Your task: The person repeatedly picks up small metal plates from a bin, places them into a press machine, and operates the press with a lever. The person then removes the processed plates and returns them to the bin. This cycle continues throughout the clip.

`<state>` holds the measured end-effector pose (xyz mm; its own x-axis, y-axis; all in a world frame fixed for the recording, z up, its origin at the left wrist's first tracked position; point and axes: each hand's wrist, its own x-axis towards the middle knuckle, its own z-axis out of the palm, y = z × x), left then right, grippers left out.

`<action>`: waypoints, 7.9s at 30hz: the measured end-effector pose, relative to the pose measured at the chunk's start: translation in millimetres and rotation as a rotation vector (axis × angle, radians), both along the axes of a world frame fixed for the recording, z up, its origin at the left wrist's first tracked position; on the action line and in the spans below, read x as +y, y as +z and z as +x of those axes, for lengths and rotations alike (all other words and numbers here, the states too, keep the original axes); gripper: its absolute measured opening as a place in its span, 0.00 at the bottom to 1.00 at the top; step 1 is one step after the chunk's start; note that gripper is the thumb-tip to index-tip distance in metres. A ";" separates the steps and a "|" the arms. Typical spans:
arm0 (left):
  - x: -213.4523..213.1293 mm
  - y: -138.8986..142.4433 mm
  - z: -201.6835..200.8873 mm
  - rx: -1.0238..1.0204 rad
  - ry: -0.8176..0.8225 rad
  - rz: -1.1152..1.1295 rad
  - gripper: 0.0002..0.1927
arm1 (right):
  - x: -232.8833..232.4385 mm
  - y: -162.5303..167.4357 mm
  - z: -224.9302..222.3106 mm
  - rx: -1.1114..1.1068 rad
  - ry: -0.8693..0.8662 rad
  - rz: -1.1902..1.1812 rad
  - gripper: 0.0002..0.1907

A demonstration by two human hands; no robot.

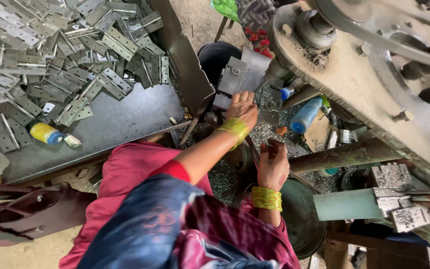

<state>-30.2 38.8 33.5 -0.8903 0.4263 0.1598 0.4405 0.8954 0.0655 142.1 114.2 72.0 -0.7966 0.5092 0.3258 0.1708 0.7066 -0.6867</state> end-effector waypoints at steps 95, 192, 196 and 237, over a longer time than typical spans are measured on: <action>-199.8 -54.9 -14.6 -0.485 0.119 0.770 0.19 | 14.6 -84.0 14.6 -0.654 0.079 0.127 0.33; -9.3 -9.1 -5.1 0.408 -0.382 0.496 0.13 | -3.7 -12.9 9.1 0.218 -0.018 -0.173 0.10; 55.3 1.9 -9.5 0.041 0.025 0.251 0.12 | 4.2 -14.3 6.6 0.158 -0.031 -0.140 0.11; -6.1 2.0 -12.1 -0.089 -0.031 -0.250 0.21 | 55.8 -139.2 1.4 -0.641 0.123 0.135 0.27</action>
<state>-42.4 32.7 35.5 -0.8819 0.4704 -0.0324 0.4708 0.8746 -0.1160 143.5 170.0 -67.2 -0.9033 0.3907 -0.1774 0.4290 0.8193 -0.3803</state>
